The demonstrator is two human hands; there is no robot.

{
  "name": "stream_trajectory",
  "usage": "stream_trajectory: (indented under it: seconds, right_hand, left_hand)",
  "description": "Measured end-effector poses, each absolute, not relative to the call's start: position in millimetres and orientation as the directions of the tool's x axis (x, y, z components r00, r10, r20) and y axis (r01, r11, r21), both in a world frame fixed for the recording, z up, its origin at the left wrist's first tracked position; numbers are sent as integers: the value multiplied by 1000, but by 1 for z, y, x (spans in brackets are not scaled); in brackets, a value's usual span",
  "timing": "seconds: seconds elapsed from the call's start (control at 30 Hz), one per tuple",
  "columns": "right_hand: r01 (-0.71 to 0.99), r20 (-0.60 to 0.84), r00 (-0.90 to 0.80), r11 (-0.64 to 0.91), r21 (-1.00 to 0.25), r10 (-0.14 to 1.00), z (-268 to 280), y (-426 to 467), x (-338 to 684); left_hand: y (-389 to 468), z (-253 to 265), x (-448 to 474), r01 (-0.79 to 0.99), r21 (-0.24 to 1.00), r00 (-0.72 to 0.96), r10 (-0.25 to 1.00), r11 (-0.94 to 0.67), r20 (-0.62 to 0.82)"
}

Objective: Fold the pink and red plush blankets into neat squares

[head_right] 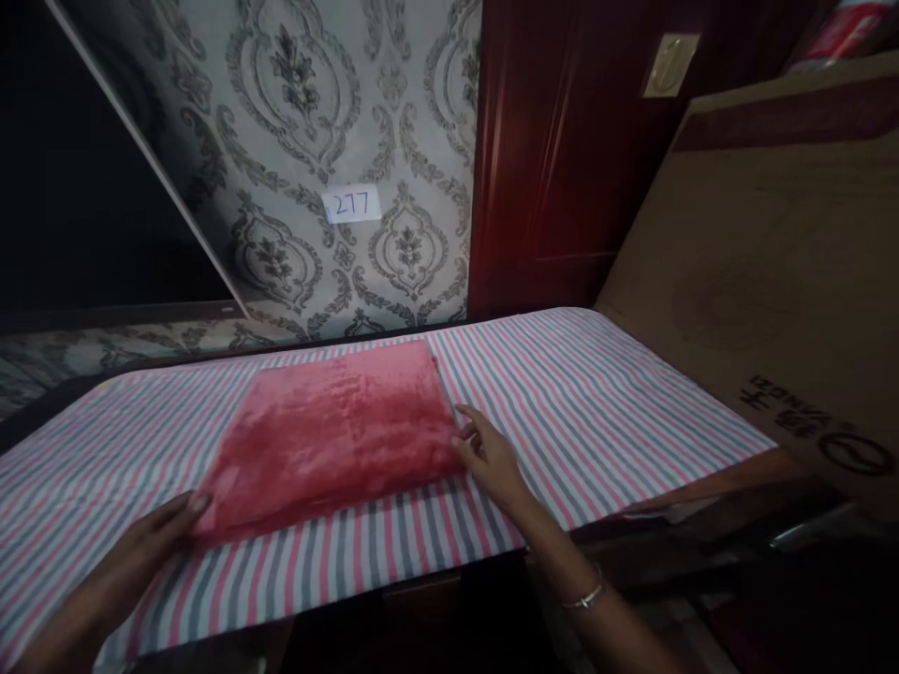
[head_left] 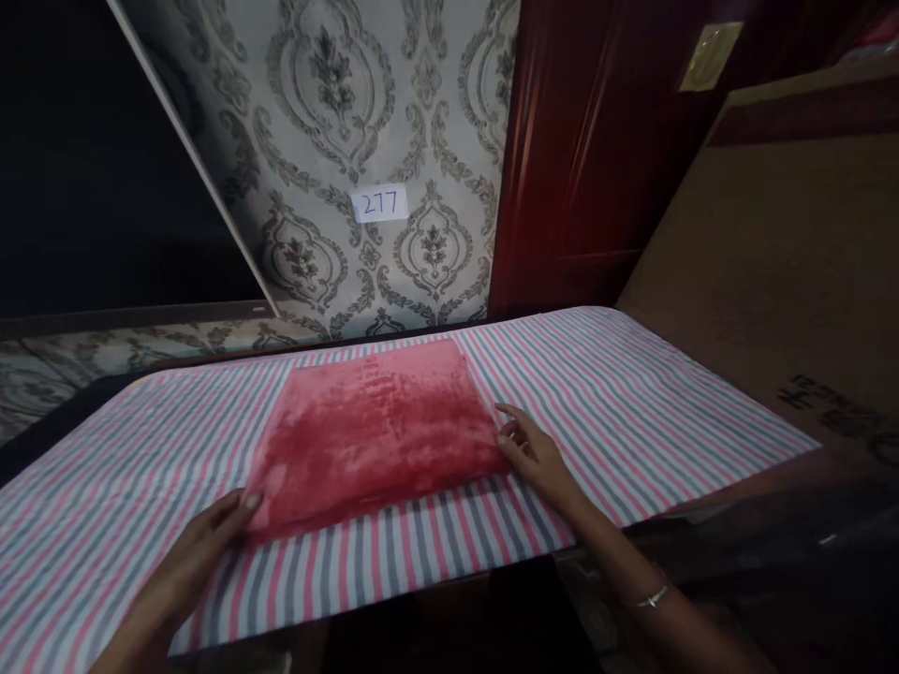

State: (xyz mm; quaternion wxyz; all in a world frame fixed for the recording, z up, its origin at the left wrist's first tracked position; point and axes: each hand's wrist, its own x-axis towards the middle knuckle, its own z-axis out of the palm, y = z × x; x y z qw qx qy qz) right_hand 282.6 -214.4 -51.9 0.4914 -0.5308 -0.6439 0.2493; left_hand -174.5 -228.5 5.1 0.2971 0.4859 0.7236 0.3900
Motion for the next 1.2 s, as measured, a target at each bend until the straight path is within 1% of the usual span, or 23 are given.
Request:
stream_trajectory:
  seconds: [0.07,0.1,0.13,0.17,0.23,0.27,0.3,0.33,0.37,0.4,0.43,0.5,0.53,0.6,0.63,0.77,0.83,0.93,1.07,1.13,1.2]
  right_hand:
    - [482,409,16,351,-803,913,-58,-211,275]
    - [487,434,6,377,-788,901,-62,-210,272]
    - [479,450,0,395,-784,893,-65,-210,270]
    - [461,455,0,403,-790,891,-67,-210,268]
    - [415,440,15,395,-820,898,-69,-212,268]
    - [392,424,25,381,-837,905,-68,-212,269]
    - [372,399,33,359,-856,917,-67,-212,272]
    - [353,365,37,329,-876,930,-65,-211,275]
    - [333,326,41,295,-895,944,-62,-208,278]
    - [309,287,50,258,-915,957,-59,-203,282]
    - [275,248,65,221,-936,967,-56,-197,286]
    - [176,173,110,152,-973,979,-48,-180,293]
    - [124,133,129,118,-985,983,-43,-169,296]
    - [52,61,155,54,-997,986,-31,-144,301]
    - [43,35,167,28,-999,985,-24,-130,303]
    - [85,-35,192,-52,-995,981,-7,-73,301]
    - [98,-58,180,-77,-992,982,-7,-47,296]
    - [113,-73,159,-91,-989,985,-16,-19,285]
    - [160,-22,133,-43,-986,991,-35,-7,277]
    - [194,21,113,-1,-981,993,-41,-6,278]
    - [241,69,73,49,-969,995,-47,-6,281]
  left_hand:
    - [-227,0,-172,523,810,-329,940,264,-93]
    - [-226,-4,-173,536,799,-341,936,272,-90]
    - [-224,-6,-175,560,784,-363,930,267,-57]
    - [-221,-7,-178,600,760,-380,925,248,-2]
    - [-211,-3,-179,733,659,-377,907,168,188]
    - [-203,3,-176,809,580,-325,895,96,306]
    - [-194,10,-170,872,489,-232,880,0,414]
    - [-183,18,-160,913,396,-121,860,-100,496]
    - [-171,27,-145,927,319,-3,847,-197,531]
    - [-159,35,-128,920,269,114,854,-284,508]
    - [-146,42,-108,905,249,207,868,-345,452]
    - [-120,53,-67,888,204,335,883,-413,330]
    - [-108,56,-47,887,166,373,881,-430,291]
    - [-89,54,-12,900,82,393,878,-429,273]
    - [-82,49,2,907,42,395,881,-419,263]
    - [-75,15,32,928,-74,373,913,-366,166]
    - [-78,-3,34,930,-109,366,916,-351,165]
    - [-80,-13,27,927,-118,372,911,-356,179]
    - [-72,6,26,927,-38,375,915,-374,147]
    - [-61,25,40,896,6,436,884,-443,171]
    - [-45,43,64,802,38,581,792,-597,187]
